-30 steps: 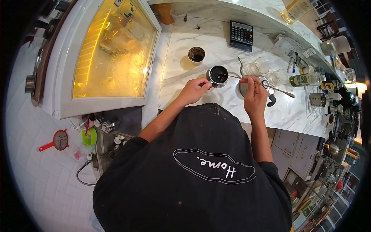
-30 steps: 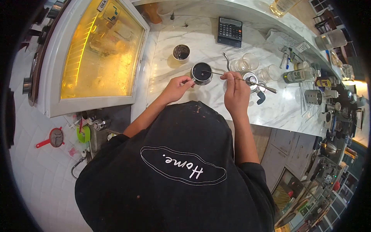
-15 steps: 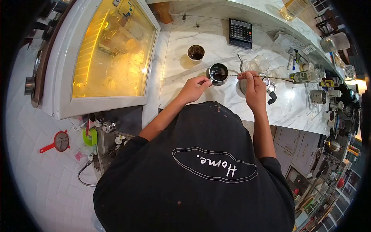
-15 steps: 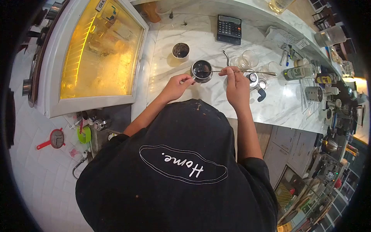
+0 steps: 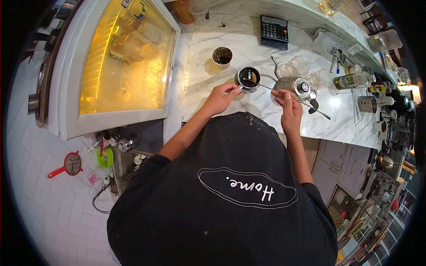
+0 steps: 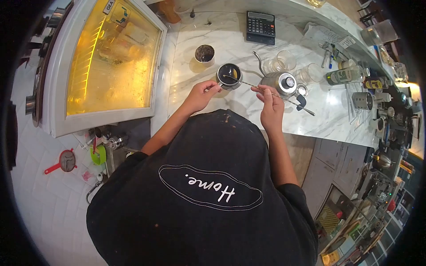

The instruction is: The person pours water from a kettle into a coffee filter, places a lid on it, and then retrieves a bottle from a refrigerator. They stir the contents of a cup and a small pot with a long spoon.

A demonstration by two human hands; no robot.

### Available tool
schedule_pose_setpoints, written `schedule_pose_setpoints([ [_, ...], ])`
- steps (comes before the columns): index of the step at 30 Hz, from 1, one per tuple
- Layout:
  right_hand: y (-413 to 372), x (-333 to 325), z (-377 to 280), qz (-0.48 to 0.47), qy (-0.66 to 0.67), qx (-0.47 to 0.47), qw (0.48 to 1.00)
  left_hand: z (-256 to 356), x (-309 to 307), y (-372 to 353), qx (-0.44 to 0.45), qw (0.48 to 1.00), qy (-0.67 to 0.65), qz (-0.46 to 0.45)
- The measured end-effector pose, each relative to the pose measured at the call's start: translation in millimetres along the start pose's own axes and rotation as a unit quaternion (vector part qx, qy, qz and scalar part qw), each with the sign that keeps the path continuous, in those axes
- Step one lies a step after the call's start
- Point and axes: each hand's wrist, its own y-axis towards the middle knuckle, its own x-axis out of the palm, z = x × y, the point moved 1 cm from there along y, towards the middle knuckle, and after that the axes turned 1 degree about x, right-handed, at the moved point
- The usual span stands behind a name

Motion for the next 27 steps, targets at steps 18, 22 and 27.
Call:
schedule_pose_setpoints([
  [18,-5,-2,14,-0.021,0.11,0.059,0.992,0,1,-1,0.004,1.0,-0.011,0.007],
  [22,-6,-3,15,-0.013,0.158,0.072,0.985,-1,1,-2,0.005,1.0,-0.012,0.007],
  [27,-6,-6,13,-0.008,0.192,0.074,0.979,-5,1,-1,0.007,1.0,-0.019,0.004],
])
